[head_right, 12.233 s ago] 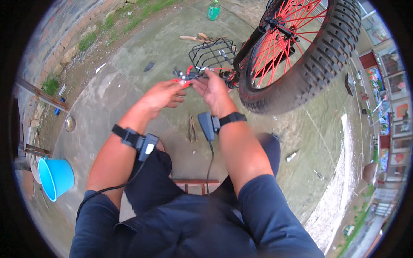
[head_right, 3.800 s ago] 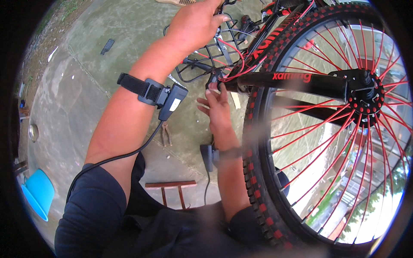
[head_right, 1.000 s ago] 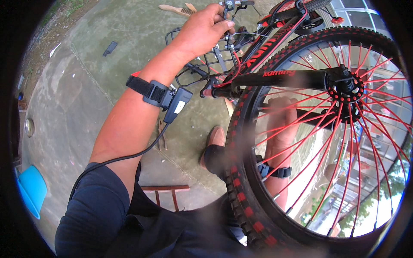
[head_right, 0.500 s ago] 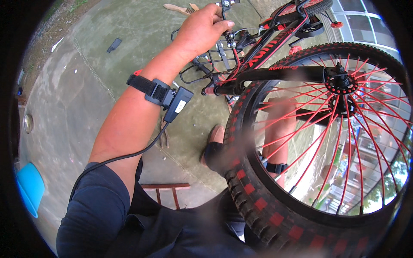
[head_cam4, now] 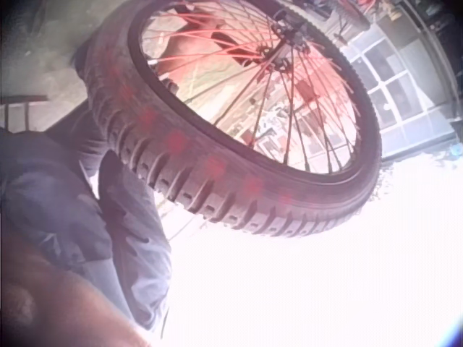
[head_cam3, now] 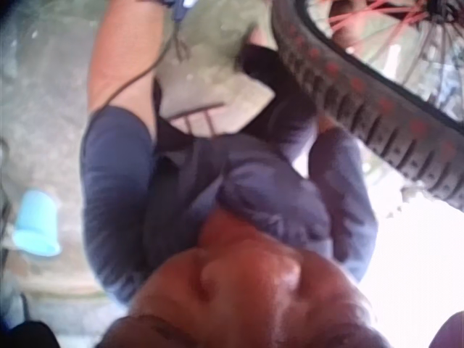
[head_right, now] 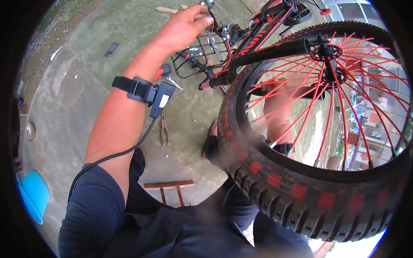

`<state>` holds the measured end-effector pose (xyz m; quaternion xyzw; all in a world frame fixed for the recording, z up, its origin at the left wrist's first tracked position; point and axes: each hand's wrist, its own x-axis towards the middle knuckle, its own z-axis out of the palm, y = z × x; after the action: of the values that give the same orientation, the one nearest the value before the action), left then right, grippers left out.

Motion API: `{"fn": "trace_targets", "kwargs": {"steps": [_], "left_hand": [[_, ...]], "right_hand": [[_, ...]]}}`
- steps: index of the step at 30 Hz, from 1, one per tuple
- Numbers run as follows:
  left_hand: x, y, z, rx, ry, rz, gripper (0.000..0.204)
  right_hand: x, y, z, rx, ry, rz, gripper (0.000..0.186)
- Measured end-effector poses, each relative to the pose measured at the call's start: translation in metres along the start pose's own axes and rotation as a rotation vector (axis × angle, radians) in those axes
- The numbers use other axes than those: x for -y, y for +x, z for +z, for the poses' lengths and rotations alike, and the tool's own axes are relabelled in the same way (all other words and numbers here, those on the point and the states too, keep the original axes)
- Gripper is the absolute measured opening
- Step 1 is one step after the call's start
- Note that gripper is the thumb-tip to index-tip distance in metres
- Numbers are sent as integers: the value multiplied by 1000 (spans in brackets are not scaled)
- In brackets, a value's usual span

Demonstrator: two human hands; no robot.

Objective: The person detaches parts of a bicycle brake assembly by hand and using a small wrench, then rotates the front wheel to check its movement.

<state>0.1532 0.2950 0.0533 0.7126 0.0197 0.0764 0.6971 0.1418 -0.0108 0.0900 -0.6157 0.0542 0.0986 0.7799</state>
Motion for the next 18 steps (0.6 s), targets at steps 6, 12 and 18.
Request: {"fn": "trace_targets", "kwargs": {"steps": [6,12,18], "left_hand": [[-16,-26,-10,53,-28,23,37],[4,-4,14,77,-25,-80,41],[18,0,19,53,-45,-6,38]], "right_hand": [[-15,6,-28,90,-89,-129,17],[-30,43,-28,78,-67,-48,17],[-28,42,-19,66,-69,-21,17]]}}
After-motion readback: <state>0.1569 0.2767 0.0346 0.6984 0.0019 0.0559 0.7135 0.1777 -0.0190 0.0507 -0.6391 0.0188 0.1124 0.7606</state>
